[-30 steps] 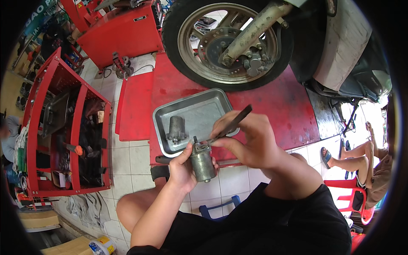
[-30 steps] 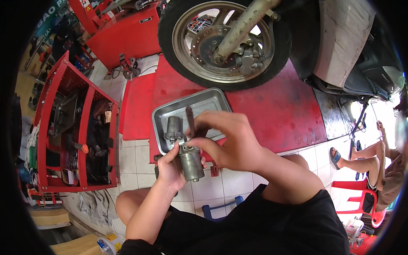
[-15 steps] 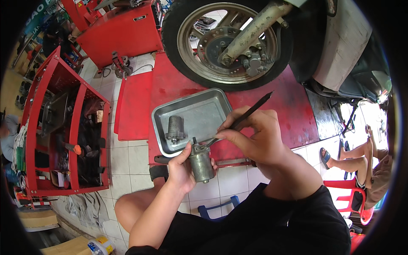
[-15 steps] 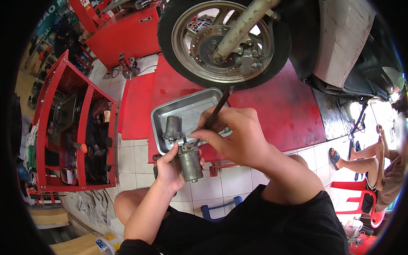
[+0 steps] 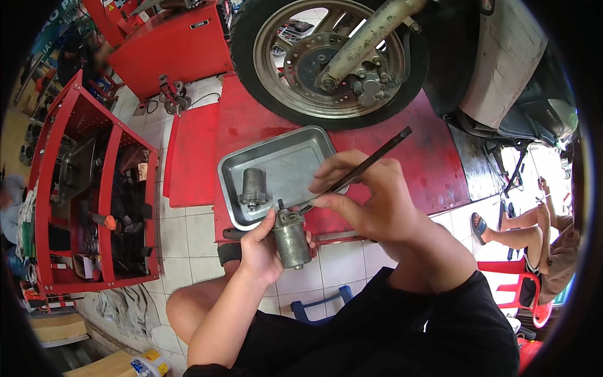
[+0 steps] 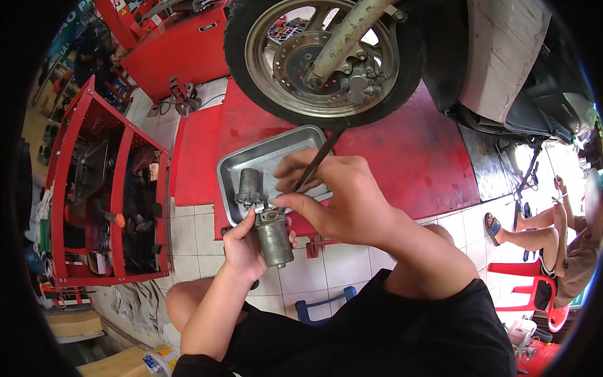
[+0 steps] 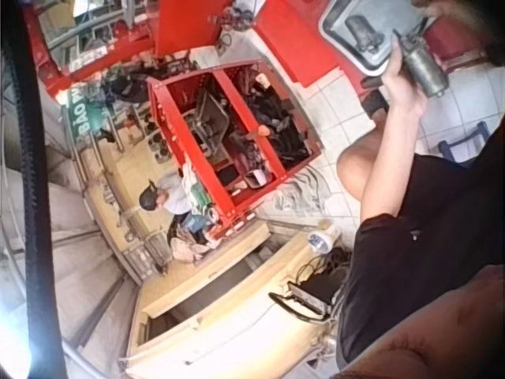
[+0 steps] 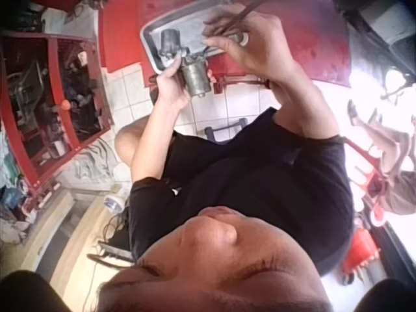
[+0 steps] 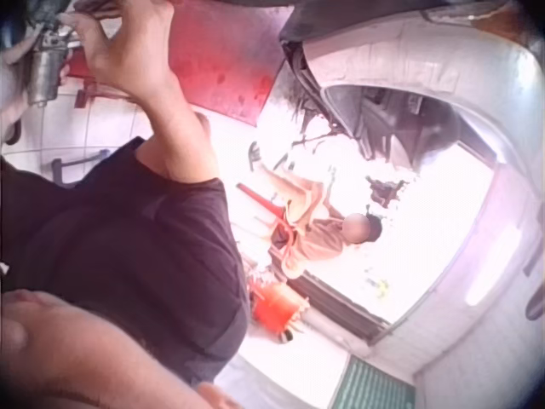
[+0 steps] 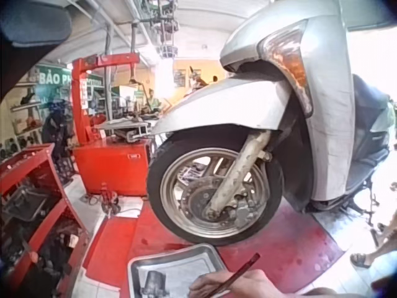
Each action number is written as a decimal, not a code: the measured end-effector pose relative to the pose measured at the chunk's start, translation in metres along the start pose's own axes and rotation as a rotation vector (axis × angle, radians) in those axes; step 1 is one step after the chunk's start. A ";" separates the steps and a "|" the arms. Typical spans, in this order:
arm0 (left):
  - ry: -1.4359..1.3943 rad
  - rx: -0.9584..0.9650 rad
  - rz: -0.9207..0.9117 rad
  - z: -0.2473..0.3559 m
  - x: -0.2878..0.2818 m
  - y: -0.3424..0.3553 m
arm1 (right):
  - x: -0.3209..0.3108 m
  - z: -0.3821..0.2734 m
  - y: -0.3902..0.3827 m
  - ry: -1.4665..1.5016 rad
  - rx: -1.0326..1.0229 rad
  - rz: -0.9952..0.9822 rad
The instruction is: The person is sitting on the floor in a workshop, using a screwdriver to disassemble and clean a cylindrical scooter part. They remove small components, place them in a metal tray, and repeatedly probe the interior of the part with the tool.
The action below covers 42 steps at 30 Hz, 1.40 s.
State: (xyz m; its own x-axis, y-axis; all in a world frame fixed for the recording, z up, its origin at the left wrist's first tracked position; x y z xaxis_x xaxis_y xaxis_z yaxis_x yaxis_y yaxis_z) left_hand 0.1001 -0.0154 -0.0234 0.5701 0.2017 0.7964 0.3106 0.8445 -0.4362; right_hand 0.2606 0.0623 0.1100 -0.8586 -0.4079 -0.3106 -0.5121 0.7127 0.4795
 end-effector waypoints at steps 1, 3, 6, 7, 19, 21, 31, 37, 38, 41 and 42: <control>-0.004 0.002 0.009 0.001 0.001 0.000 | 0.007 0.000 0.000 0.068 -0.019 0.057; 0.005 0.013 -0.004 0.001 -0.006 0.002 | 0.009 0.003 0.000 0.135 -0.034 0.031; 0.038 0.025 -0.014 0.004 -0.005 0.000 | 0.002 0.006 -0.002 0.127 -0.021 -0.115; 0.051 0.023 -0.015 0.003 -0.005 0.000 | 0.002 0.006 -0.002 0.124 -0.015 -0.096; 0.011 0.066 -0.013 0.010 -0.003 -0.004 | 0.009 0.016 -0.003 0.185 0.006 0.003; -0.030 0.092 -0.022 0.015 -0.004 -0.004 | 0.006 0.024 -0.002 0.290 0.073 0.057; -0.167 0.254 0.050 0.053 -0.001 -0.008 | -0.001 0.162 -0.017 -0.792 0.568 -0.431; -0.201 0.306 0.054 0.065 -0.011 -0.013 | 0.013 0.168 -0.015 -0.843 0.578 -0.527; -0.213 0.332 0.056 0.070 -0.012 -0.015 | 0.018 0.168 -0.015 -0.789 0.548 -0.494; -0.224 0.400 0.045 0.082 -0.012 -0.022 | 0.047 0.168 -0.017 -0.684 0.386 -0.529; -0.223 0.429 0.044 0.086 -0.011 -0.026 | 0.057 0.157 -0.011 -0.694 0.416 -0.617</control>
State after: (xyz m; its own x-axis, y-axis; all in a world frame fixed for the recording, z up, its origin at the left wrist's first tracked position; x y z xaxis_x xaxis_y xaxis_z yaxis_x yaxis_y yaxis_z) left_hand 0.0205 0.0032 0.0147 0.3839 0.3039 0.8720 -0.0788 0.9516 -0.2970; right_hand 0.2211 0.1208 -0.0416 -0.1754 -0.4442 -0.8786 -0.6974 0.6860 -0.2076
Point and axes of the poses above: each hand's wrist, its own y-axis towards the middle knuckle, its own x-axis out of the palm, z = x × y, the point moved 4 cm from there along y, towards the middle knuckle, and after that the axes turned 3 degrees about y, right-handed, at the moved point
